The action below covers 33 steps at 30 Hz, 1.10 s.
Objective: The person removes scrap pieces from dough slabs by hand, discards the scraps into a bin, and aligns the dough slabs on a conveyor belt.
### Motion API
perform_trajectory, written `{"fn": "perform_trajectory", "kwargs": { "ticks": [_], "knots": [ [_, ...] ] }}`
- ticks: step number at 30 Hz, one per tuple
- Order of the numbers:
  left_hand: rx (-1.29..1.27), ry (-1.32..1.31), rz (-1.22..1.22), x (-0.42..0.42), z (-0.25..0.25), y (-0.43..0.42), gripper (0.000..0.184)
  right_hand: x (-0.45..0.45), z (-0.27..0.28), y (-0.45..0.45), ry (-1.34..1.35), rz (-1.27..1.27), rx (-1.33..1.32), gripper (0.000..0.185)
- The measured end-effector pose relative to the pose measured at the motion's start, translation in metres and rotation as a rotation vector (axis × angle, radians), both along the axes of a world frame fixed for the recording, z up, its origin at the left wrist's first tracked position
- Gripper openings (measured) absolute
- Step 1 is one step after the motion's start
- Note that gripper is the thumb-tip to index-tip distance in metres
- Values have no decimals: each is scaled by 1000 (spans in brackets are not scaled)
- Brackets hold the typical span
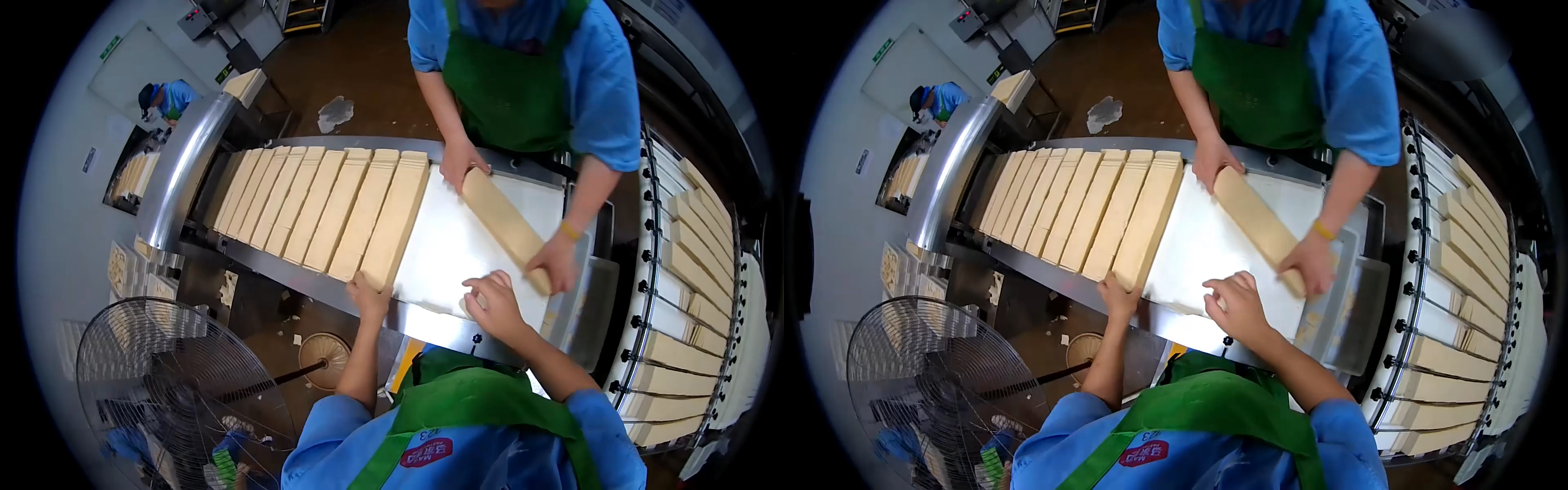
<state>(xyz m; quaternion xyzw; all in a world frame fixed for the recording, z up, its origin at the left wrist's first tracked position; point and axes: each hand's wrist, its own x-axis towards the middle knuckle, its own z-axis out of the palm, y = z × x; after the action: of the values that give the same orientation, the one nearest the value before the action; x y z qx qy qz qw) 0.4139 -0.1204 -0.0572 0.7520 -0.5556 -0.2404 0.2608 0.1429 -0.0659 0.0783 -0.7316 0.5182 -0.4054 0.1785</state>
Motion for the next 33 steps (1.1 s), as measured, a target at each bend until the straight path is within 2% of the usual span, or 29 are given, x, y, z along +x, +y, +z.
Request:
{"fn": "perform_trajectory", "kwargs": {
  "ticks": [4, 6, 8, 9, 10, 11, 13, 14, 16, 17, 19, 22, 24, 25, 27, 28, 30, 33],
  "knots": [
    [74, 1, -28, -7, 16, -10, 78, 26, -31, -58, 111, 3, 118, 15],
    [32, -14, -63, -10, 11, -11, 78, 36, -51, -90, 193, 8, 104, 17],
    [12, 101, -78, -12, 16, -15, 81, 46, -73, -124, 273, 8, 83, 19],
    [-51, 47, -119, -10, 12, -16, 87, 52, -83, -143, 338, -33, 72, 27],
    [29, 20, -133, -11, 15, -20, 90, 58, -92, -161, 402, -77, 59, 36],
    [44, -5, -151, -12, 14, -22, 91, 64, -99, -179, 403, -87, 58, 36],
    [127, -65, -195, -13, 19, -28, 96, 76, -106, -218, 532, -246, 141, 55],
    [122, -64, -205, -13, 20, -29, 96, 79, -104, -236, 532, -257, 139, 55],
    [183, -105, -240, -11, 19, -31, 99, 85, -100, -272, 640, -323, 332, 65],
    [174, -101, -260, -9, 19, -32, 101, 89, -98, -286, 635, -337, 336, 65],
    [215, -112, -276, -9, 20, -34, 101, 96, -93, -308, 612, -335, 529, 71],
    [262, -139, -310, -8, 19, -35, 101, 100, -85, -316, 628, -319, 685, 73],
    [264, -155, -322, -8, 19, -33, 100, 93, -85, -310, 613, -369, 660, 73],
    [238, -123, -322, -8, 17, -32, 99, 87, -74, -304, 544, -396, 743, 72],
    [184, -83, -399, -7, 19, -31, 96, 65, -61, -287, 401, -519, 825, 73],
    [149, -39, -452, -10, 21, -29, 93, 49, -55, -273, 408, -581, 839, 80],
    [265, 2, -511, -29, 41, -28, 87, 8, -42, -244, 311, -665, 927, 83],
    [231, 73, -705, -69, 59, -17, 82, -59, -58, -196, 329, -894, 819, 84]
  ]
}}
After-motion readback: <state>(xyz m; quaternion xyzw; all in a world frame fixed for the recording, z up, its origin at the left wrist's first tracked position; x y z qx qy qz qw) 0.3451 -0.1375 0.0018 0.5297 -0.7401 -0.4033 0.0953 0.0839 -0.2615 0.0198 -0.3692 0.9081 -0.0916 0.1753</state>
